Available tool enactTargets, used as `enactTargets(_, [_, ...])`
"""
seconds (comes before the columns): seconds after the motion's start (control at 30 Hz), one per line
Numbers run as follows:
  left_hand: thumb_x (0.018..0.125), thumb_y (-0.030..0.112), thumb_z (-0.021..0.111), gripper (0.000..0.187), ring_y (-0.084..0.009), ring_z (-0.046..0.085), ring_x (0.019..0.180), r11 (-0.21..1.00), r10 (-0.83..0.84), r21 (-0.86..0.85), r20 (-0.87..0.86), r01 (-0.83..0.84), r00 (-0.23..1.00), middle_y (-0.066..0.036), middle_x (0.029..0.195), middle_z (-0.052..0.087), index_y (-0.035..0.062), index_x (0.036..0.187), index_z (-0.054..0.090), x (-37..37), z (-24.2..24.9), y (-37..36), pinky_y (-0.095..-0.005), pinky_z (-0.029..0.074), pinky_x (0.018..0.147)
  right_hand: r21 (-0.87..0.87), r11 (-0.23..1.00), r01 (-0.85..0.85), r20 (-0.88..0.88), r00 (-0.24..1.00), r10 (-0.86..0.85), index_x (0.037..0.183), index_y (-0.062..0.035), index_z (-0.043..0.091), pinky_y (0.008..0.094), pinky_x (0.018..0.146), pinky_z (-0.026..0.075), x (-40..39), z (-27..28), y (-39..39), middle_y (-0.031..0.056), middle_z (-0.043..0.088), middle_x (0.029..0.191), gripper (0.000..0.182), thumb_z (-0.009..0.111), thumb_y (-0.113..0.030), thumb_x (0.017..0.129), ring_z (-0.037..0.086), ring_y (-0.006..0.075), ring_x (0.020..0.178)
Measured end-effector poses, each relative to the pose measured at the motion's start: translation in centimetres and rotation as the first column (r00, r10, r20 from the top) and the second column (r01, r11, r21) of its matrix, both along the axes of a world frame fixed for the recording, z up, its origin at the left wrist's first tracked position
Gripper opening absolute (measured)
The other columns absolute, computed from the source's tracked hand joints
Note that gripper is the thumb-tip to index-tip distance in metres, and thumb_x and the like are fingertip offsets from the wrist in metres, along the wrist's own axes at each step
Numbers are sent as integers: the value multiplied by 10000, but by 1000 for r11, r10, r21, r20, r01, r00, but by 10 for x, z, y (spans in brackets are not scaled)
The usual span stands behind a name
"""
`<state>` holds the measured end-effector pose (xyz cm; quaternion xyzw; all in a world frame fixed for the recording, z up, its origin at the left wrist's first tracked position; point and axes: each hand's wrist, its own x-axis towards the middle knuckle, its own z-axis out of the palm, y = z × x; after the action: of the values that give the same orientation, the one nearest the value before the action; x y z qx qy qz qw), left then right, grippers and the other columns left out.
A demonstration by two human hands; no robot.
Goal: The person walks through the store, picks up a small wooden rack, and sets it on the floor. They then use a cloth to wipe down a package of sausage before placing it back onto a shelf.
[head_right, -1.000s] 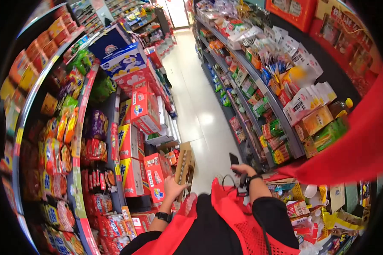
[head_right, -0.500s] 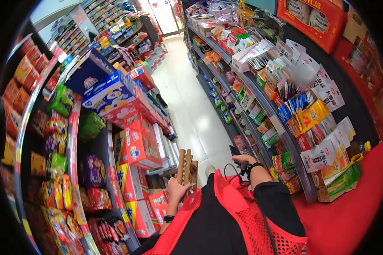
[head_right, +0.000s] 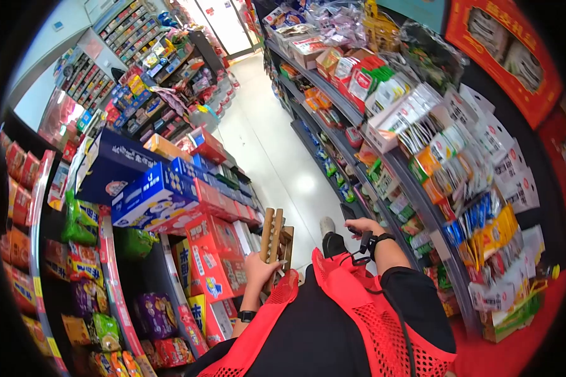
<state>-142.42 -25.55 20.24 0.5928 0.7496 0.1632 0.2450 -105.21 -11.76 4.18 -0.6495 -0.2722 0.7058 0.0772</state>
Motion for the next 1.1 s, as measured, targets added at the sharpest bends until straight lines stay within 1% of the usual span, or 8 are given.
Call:
enactTargets(0.07, [556, 434, 775, 453, -393, 599, 738, 999, 39, -19, -42, -40, 998, -201, 716, 651, 56, 798, 717, -7, 2, 44, -459, 485, 758, 10, 991, -133, 67, 989, 132, 865, -36, 631, 326, 547, 493, 2, -44, 39, 56, 637, 824, 440, 755, -427, 704, 652, 186, 663])
enactTargets(0.1, [555, 444, 778, 458, -393, 599, 737, 999, 50, -18, -44, -51, 998, -198, 711, 649, 61, 799, 719, -15, -13, 67, -457, 484, 760, 20, 979, -203, 112, 974, 199, 863, -7, 648, 327, 535, 492, -7, 9, 48, 79, 649, 817, 471, 754, -435, 696, 646, 190, 644])
enactTargets(0.33, [549, 428, 825, 487, -365, 598, 834, 984, 130, 129, -80, -120, 988, -191, 816, 614, 63, 852, 718, -45, 3, 192, -450, 475, 751, -17, 993, -116, 270, 956, 116, 880, -31, 676, 370, 556, 490, -23, 12, 144, 80, 642, 786, 431, 755, -408, 688, 610, 204, 671])
enactTargets(0.4, [556, 357, 821, 435, -375, 572, 852, 995, 98, 37, -83, -95, 992, -193, 852, 598, 58, 852, 709, -59, 0, 222, -465, 459, 776, -99, 978, 181, 9, 983, -181, 861, -63, 663, 324, 588, 482, -38, 45, 156, 25, 609, 759, 391, 711, -426, 723, 572, 183, 642])
enactTargets(0.6, [555, 330, 818, 398, -379, 562, 876, 996, 85, 40, 22, -85, 996, -196, 858, 601, 45, 804, 695, -81, -22, 311, -465, 453, 804, -48, 973, 227, -133, 964, -231, 835, -96, 647, 307, 558, 446, -49, -31, 224, 10, 615, 773, 229, 722, -304, 774, 568, 147, 646])
enactTargets(0.73, [574, 365, 823, 431, -375, 566, 889, 990, -43, -132, 6, 43, 999, -190, 860, 611, 40, 825, 693, -88, -51, 370, -453, 452, 823, -177, 950, 257, -42, 963, -268, 862, -111, 640, 300, 575, 423, -44, -67, 218, -4, 611, 779, 171, 720, -249, 799, 559, 111, 680])
enactTargets(0.93, [645, 515, 785, 561, -373, 559, 907, 950, -269, -144, 83, 279, 960, -195, 855, 615, 1, 845, 683, -94, -116, 437, -454, 444, 837, -149, 891, 429, 202, 895, -397, 976, -70, 611, 336, 652, 477, -64, -32, 152, 19, 595, 853, 378, 772, -311, 734, 575, 164, 734])
enactTargets(1.1, [850, 405, 652, 445, -394, 549, 875, 932, -355, -37, 116, 361, 928, -205, 854, 605, -38, 817, 652, -92, -197, 470, -473, 434, 800, -221, 903, 368, 278, 911, -304, 1174, -61, 556, 327, 653, 522, -76, -17, 118, 48, 619, 956, 614, 759, -408, 709, 610, 170, 774])
